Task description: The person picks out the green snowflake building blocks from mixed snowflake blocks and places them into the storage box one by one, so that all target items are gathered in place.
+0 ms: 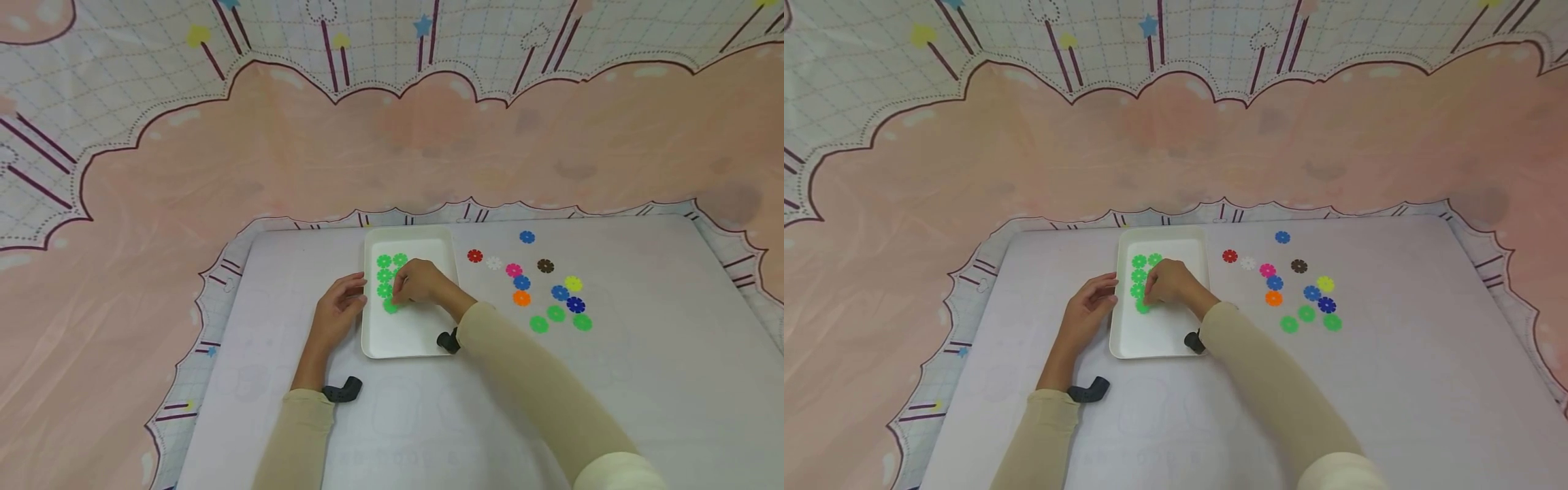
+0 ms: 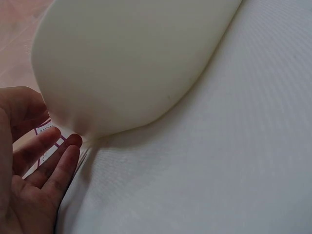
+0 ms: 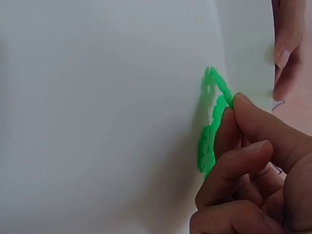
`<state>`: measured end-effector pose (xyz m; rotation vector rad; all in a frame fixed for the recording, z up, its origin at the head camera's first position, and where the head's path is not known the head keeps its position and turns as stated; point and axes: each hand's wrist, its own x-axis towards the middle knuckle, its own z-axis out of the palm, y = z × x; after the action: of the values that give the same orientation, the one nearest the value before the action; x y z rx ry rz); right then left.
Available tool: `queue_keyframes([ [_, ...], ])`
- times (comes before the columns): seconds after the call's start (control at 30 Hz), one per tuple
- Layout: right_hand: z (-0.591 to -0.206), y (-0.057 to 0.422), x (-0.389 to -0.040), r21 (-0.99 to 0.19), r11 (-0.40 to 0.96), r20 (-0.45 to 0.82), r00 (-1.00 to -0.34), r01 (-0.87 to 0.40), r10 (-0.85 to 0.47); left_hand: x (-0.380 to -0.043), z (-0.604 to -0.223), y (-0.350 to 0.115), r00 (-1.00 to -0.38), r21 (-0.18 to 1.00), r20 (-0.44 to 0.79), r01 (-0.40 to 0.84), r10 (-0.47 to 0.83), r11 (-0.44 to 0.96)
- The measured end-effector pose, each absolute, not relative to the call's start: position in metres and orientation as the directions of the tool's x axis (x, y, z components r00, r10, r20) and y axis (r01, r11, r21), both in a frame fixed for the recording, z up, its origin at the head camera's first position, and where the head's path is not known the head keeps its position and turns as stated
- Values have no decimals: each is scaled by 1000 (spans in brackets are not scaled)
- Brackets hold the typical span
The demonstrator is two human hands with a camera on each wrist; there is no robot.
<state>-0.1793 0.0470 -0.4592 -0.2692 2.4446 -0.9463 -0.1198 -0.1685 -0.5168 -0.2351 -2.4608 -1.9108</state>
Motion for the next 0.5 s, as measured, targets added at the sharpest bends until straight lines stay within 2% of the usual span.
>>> queue_keyframes([
  [0.23, -460, 44, -179, -669, 743, -402, -849, 17, -343, -112, -495, -163, -988, 959, 95, 124, 120, 254],
  [0.5, -460, 47, -181, -665, 745, -417, -847, 38, -329, -119, -518, -170, -989, 960, 106, 130, 105, 248],
])
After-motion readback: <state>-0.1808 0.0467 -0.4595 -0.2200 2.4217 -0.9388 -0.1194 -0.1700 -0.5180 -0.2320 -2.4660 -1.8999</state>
